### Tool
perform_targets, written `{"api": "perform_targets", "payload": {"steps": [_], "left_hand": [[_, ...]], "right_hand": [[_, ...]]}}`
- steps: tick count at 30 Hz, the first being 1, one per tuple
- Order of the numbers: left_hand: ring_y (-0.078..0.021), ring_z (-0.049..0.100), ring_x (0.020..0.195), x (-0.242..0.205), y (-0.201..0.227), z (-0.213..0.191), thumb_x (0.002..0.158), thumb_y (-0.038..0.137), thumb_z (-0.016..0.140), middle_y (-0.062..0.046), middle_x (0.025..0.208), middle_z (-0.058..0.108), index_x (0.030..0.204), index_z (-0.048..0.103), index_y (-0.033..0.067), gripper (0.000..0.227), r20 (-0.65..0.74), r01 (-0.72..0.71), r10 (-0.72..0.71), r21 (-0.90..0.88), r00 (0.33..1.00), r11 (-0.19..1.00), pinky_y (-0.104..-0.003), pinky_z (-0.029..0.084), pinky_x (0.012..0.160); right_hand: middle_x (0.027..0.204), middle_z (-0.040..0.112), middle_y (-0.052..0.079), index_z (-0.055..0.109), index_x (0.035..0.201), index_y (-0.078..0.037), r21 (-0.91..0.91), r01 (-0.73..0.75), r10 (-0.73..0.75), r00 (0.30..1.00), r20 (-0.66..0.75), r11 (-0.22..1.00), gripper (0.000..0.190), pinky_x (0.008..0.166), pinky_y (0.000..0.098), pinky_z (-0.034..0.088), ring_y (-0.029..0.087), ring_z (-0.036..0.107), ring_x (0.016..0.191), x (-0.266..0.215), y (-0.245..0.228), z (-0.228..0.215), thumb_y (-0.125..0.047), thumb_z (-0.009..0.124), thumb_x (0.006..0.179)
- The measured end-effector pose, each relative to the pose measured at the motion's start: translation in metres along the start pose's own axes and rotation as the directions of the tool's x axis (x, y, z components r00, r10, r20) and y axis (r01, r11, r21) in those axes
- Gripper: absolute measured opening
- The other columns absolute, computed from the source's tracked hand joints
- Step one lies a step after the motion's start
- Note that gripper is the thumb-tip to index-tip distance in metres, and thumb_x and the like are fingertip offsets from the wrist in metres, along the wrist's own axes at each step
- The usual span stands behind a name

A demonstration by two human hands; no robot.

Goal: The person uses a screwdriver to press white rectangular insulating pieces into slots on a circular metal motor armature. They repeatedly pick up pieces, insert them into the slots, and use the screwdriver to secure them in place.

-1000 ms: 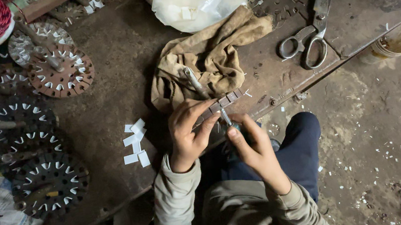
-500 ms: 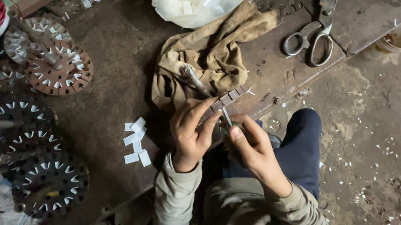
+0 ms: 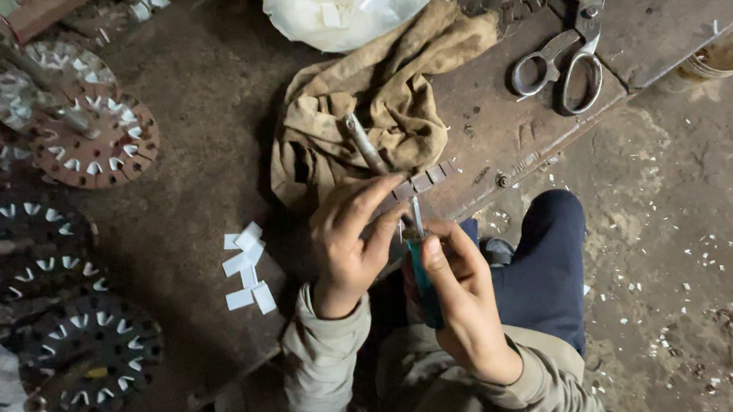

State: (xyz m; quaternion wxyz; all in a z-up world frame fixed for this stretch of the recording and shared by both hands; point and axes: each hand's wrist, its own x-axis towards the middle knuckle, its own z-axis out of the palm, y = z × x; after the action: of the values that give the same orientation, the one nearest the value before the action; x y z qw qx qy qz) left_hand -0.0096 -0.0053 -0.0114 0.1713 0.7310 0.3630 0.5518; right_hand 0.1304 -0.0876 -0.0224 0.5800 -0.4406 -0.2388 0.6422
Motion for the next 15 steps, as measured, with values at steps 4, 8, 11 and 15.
{"api": "perform_targets", "payload": {"steps": [4,8,11,15], "left_hand": [[-0.03,0.072,0.096,0.0,0.004,0.001,0.097,0.004,0.075,-0.012,0.11,0.073,0.121,0.068,0.0012,0.026,-0.025,0.005,-0.006,-0.035,1.0,0.999,-0.038,0.057,0.085],[-0.031,0.072,0.099,-0.001,0.006,-0.001,0.096,0.004,0.074,-0.013,0.111,0.072,0.121,0.067,0.001,0.027,-0.035,-0.023,0.02,-0.08,0.999,0.996,-0.039,0.057,0.088],[-0.0311,0.072,0.1,-0.003,0.003,-0.001,0.096,0.003,0.075,-0.014,0.112,0.072,0.123,0.067,0.0006,0.028,-0.024,-0.028,0.026,-0.082,0.999,0.996,-0.039,0.057,0.088],[-0.0309,0.072,0.101,-0.003,0.0,-0.001,0.096,0.004,0.075,-0.013,0.112,0.072,0.123,0.066,0.0011,0.028,-0.021,-0.043,0.041,-0.084,0.999,0.996,-0.039,0.057,0.089]], "right_hand": [[0.099,0.061,-0.004,0.059,0.13,0.001,-0.399,0.293,-0.234,0.953,0.192,0.869,0.028,0.078,0.02,0.044,0.003,0.051,0.088,0.008,-0.009,-0.013,-0.019,0.055,0.11],[0.086,0.055,-0.002,0.061,0.129,-0.001,-0.523,0.193,-0.126,0.979,0.161,0.83,0.029,0.063,0.0208,0.036,0.004,0.044,0.072,0.011,-0.014,-0.025,-0.017,0.059,0.105],[0.081,0.053,0.001,0.062,0.132,-0.002,-0.471,0.055,-0.004,0.994,0.11,0.881,0.029,0.058,0.0228,0.034,0.007,0.044,0.066,0.009,-0.012,-0.031,-0.017,0.06,0.107],[0.099,0.058,-0.003,0.06,0.128,-0.002,-0.434,0.242,-0.15,0.96,0.236,0.868,0.026,0.076,0.0191,0.04,0.004,0.049,0.087,0.012,-0.01,-0.029,-0.018,0.057,0.109]]}}
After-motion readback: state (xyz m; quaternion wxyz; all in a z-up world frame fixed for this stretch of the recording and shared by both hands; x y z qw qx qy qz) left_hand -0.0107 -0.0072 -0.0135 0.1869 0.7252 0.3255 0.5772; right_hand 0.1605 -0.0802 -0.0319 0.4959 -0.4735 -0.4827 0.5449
